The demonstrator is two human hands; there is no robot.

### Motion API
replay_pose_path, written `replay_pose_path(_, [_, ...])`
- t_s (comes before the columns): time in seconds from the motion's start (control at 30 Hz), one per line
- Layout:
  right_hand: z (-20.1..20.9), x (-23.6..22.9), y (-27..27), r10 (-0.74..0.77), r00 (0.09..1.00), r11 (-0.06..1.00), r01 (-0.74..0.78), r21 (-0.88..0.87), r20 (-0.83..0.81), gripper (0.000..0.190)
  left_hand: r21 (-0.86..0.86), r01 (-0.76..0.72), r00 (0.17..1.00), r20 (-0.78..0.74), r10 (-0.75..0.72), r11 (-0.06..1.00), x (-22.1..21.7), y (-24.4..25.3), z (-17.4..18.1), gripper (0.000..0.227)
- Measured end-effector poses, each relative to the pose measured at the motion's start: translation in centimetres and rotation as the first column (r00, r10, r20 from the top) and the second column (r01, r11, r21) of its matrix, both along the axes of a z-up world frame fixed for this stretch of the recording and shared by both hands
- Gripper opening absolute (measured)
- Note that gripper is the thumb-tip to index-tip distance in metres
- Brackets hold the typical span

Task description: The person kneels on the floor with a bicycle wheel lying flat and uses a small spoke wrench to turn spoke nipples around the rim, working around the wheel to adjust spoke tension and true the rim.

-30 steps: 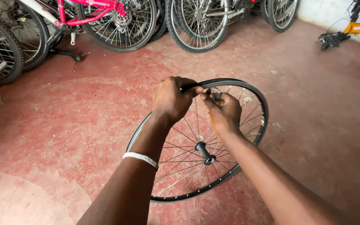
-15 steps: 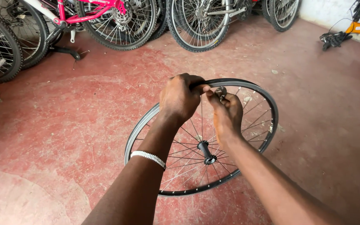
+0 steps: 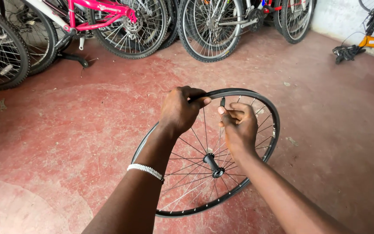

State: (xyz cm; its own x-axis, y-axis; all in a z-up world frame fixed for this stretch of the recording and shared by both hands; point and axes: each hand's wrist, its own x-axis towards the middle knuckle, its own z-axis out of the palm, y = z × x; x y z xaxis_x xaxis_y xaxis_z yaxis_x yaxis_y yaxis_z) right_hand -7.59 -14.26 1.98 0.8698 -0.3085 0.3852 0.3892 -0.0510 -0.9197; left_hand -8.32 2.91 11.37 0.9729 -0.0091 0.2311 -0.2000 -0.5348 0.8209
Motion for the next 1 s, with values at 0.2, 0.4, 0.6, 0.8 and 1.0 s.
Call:
replay_pose_path(0.2, [2.0,-0.6,-0.7,0.095,0.992,0.981,-0.109,-0.162,-0.088,0.042,-0.029,0.049,0.999,-0.017,-0.049,0.998,-0.2,0.6,0.2,0.023])
replay_pose_path(0.4, [0.3,3.0,-0.7,0.05,0.989,0.993,-0.065,-0.103,-0.139,0.014,-0.014,0.12,0.992,-0.035,-0.12,0.993,-2.1,-1.4,2.7,0.026])
replay_pose_path(0.6, [5.8,-1.4,1.6,-0.005,0.954,1.0,0.014,0.027,-0.299,0.014,0.112,0.068,0.996,-0.059,-0.061,0.991,-2.2,-2.4,3.4,0.019])
replay_pose_path(0.8, [3.2,0.7,1.8,0.244,0.947,0.813,-0.082,0.577,-0.209,0.019,0.25,-0.036,0.999,-0.001,0.038,0.968,-1.8,-2.8,2.9,0.014])
replay_pose_path(1.0, [2.9,1.5,1.6,0.206,0.965,0.686,-0.025,0.727,-0.161,0.032,0.291,-0.128,0.991,0.015,0.13,0.948,-1.0,-3.1,2.3,0.011])
